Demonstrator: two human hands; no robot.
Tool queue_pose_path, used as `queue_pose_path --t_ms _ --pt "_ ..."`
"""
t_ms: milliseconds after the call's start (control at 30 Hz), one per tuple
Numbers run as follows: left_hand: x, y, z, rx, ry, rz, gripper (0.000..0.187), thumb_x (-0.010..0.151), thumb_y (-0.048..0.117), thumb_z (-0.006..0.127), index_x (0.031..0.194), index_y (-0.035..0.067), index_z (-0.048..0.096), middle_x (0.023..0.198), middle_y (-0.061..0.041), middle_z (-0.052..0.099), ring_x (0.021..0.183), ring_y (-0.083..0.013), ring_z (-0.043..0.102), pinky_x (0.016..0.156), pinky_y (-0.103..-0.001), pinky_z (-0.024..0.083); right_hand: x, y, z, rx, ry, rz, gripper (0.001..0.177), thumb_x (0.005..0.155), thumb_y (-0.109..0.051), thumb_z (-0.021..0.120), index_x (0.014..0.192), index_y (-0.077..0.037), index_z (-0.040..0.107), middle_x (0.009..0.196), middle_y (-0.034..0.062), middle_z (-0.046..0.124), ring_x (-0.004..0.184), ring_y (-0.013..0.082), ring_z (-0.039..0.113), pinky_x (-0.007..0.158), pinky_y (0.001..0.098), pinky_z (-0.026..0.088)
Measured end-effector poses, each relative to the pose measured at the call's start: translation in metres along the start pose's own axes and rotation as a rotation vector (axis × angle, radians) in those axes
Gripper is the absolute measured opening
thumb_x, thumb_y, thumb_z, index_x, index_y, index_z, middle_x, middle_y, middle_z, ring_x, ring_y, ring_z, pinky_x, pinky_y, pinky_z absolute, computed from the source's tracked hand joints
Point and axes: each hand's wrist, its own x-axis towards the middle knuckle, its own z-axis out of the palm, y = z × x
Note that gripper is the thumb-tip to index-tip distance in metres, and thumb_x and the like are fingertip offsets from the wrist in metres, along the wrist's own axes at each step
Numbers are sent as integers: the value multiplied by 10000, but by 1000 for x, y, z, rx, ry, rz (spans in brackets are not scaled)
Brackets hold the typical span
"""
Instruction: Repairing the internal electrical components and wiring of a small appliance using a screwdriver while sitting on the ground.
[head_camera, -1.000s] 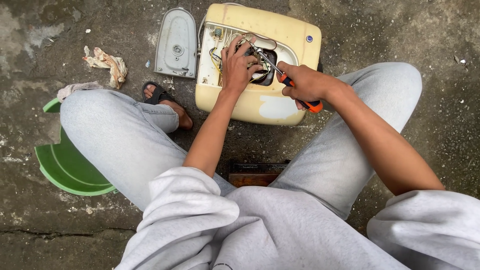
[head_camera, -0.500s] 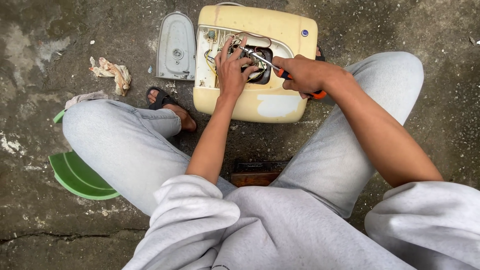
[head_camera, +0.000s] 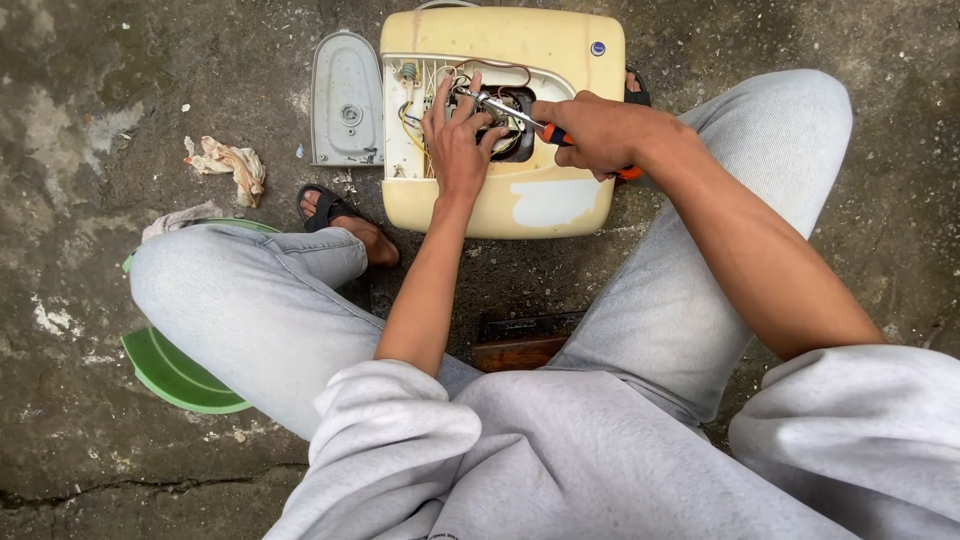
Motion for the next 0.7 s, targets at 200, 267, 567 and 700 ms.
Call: queue_pose_path --t_ms 200,267,567,700 --pt "2 6 -1 4 34 -1 203 776 262 941 868 143 805 1473 1 564 1458 -325 365 1108 -519 373 16 11 5 -41 64 -8 310 1026 -166 598 1304 -191 462 1117 190 538 815 385 629 720 525 447" --pt "1 7 -2 -2 43 4 209 776 257 943 851 131 793 1472 0 567 1456 -321 372 1087 -497 379 30 22 11 -92 97 -35 292 994 -182 605 1255 -190 475 1101 198 573 890 411 629 851 596 395" --pt "-3 11 -2 0 57 -9 226 803 292 922 845 118 786 1457 2 583 1443 -317 388 1104 -521 383 25 21 9 -169 168 -55 242 963 -137 653 1165 -146 519 1076 232 636 1002 482 635 946 617 427" --pt "-1 14 0 -15 79 -27 212 842 303 890 820 118 790 1447 -7 592 1431 -317 404 1121 -526 372 22 20 8 -137 180 -45 210 963 -109 662 1114 -129 517 1022 218 657 1023 441 648 1117 685 330"
